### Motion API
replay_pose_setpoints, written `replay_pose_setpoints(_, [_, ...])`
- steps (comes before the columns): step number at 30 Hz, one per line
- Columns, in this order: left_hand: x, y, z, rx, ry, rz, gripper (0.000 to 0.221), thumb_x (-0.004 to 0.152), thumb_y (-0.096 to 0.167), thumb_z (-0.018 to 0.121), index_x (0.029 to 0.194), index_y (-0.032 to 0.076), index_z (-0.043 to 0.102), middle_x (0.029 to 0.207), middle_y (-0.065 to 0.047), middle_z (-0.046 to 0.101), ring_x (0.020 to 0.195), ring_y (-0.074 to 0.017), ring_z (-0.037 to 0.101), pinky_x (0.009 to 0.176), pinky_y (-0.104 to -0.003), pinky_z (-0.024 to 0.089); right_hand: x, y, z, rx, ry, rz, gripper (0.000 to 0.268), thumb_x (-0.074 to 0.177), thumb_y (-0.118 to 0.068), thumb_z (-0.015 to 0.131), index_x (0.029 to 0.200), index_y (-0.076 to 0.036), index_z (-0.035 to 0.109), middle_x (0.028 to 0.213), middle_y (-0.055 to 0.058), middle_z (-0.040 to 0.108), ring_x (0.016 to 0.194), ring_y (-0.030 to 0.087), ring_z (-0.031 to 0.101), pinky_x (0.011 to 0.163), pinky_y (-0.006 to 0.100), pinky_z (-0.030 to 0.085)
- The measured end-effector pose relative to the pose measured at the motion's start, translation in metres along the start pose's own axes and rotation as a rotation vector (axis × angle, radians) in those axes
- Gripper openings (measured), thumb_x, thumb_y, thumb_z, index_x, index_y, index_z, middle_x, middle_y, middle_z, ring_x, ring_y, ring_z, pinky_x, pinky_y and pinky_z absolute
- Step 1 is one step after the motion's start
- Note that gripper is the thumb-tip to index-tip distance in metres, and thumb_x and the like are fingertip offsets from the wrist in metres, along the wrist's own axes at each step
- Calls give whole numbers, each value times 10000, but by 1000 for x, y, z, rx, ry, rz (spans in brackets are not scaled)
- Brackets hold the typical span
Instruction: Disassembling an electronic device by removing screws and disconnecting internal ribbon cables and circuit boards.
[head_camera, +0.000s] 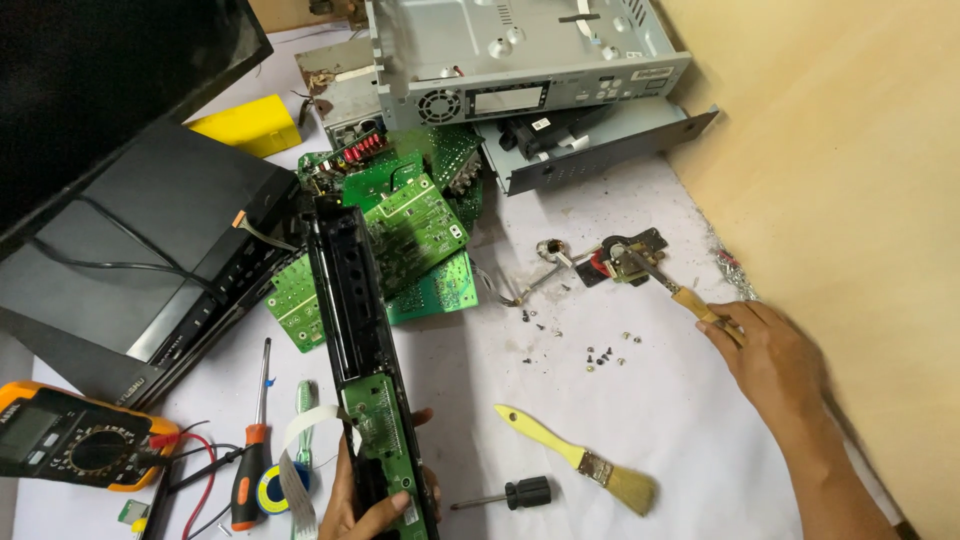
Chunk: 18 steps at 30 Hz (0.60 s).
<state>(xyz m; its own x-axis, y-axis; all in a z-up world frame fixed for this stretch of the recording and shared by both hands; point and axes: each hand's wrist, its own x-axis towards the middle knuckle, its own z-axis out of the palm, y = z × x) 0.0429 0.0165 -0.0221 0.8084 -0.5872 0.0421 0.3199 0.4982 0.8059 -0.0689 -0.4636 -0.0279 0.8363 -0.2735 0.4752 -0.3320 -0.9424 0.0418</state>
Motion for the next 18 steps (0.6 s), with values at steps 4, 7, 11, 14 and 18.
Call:
replay_pose_setpoints(4, [-1, -3, -1, -52, -55, 35, 933, 913, 130, 774, 1601, 153, 145, 1523, -320, 434, 846, -337, 743, 674, -468, 678, 0, 4, 7, 26, -2, 22, 198, 963, -325, 747, 1101, -182, 747, 951, -54, 714, 898, 151, 669, 783, 330, 559])
replay_pose_setpoints(7, [0, 2, 5, 17, 34, 15, 922, 865, 152, 765, 1586, 139, 191, 1475, -304, 502, 734, -332, 729, 553, -443, 683, 2, 11, 18, 19, -62, 103, 215, 963, -348, 721, 1127, -214, 752, 1011, -67, 739, 963, 171, 674, 841, 334, 555])
replay_pose_setpoints(11, [1, 7, 5, 50, 27, 61, 887, 853, 147, 752, 1572, 124, 232, 1479, -293, 530, 755, -303, 733, 604, -414, 664, 3, 8, 13, 0, -65, 130, 187, 976, -368, 715, 1107, -239, 746, 1008, -102, 735, 958, 135, 680, 785, 322, 564])
replay_pose_setpoints(14, [0, 10, 2, 82, 94, 38, 881, 835, 167, 763, 1562, 136, 267, 1467, -264, 559, 746, -305, 749, 608, -441, 688, 1, 8, 15, -22, -28, 98, 214, 966, -368, 722, 1125, -227, 745, 1004, -89, 734, 963, 135, 684, 825, 307, 561])
replay_pose_setpoints(18, [-2, 3, -7, 162, 278, -67, 952, 745, 129, 719, 1590, 230, 293, 1440, -189, 667, 768, -311, 787, 721, -455, 685, -4, 17, 30, -23, -11, 147, 291, 934, -430, 719, 1161, -255, 764, 1051, -88, 747, 1012, 134, 690, 867, 305, 567])
